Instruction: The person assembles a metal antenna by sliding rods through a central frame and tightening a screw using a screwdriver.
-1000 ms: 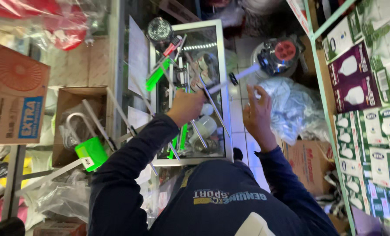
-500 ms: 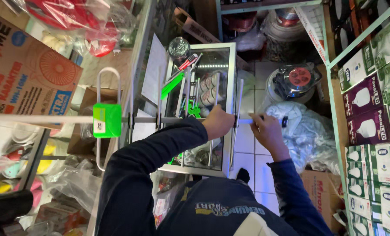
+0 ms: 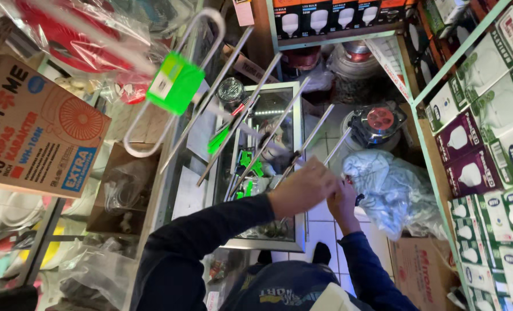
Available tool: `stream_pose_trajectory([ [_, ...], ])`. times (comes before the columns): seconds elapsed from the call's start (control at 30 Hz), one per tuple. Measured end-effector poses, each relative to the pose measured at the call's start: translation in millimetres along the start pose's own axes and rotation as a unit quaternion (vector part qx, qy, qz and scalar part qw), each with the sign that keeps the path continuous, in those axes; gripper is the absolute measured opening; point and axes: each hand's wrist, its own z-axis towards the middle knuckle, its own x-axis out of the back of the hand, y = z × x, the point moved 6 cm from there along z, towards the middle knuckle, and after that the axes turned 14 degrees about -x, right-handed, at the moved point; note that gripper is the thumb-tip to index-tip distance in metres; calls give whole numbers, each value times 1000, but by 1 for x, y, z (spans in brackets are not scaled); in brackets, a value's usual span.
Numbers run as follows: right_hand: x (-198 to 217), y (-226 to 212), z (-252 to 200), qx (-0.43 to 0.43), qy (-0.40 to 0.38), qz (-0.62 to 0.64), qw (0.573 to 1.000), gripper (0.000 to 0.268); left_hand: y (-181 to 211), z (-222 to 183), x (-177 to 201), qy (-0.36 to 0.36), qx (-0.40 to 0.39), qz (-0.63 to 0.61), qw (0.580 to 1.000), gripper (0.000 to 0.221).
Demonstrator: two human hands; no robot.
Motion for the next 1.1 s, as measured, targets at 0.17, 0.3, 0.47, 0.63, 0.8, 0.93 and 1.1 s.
stream_pose_trajectory([
  [0.17, 3, -29, -10, -23, 74, -18, 997, 21, 24, -67, 37, -17, -28, -412, 911, 38],
  [0.3, 9, -54, -16, -120, 58, -2, 991, 21, 29, -144, -26, -129, -25, -505, 853, 44],
  [0.47, 13, -90, -25, -208, 80, 16, 975, 19, 27, -191, -100, -123, -17, -506, 854, 37],
  [0.63, 8, -110, -38, -217, 84, 58, 971, 19, -13, -195, -152, -169, 108, -383, 902, 29],
  [0.8, -7, -110, -42, -200, 55, 164, 964, 16, -36, -167, -152, -108, 115, -359, 920, 23],
  [0.93, -19, -96, -55, -241, 66, 297, 921, 22, -51, -169, -150, -81, 91, -319, 940, 17],
  [1.1, -34, -86, -50, -316, -10, 321, 893, 13, -73, -174, -159, -5, 126, -310, 942, 17],
])
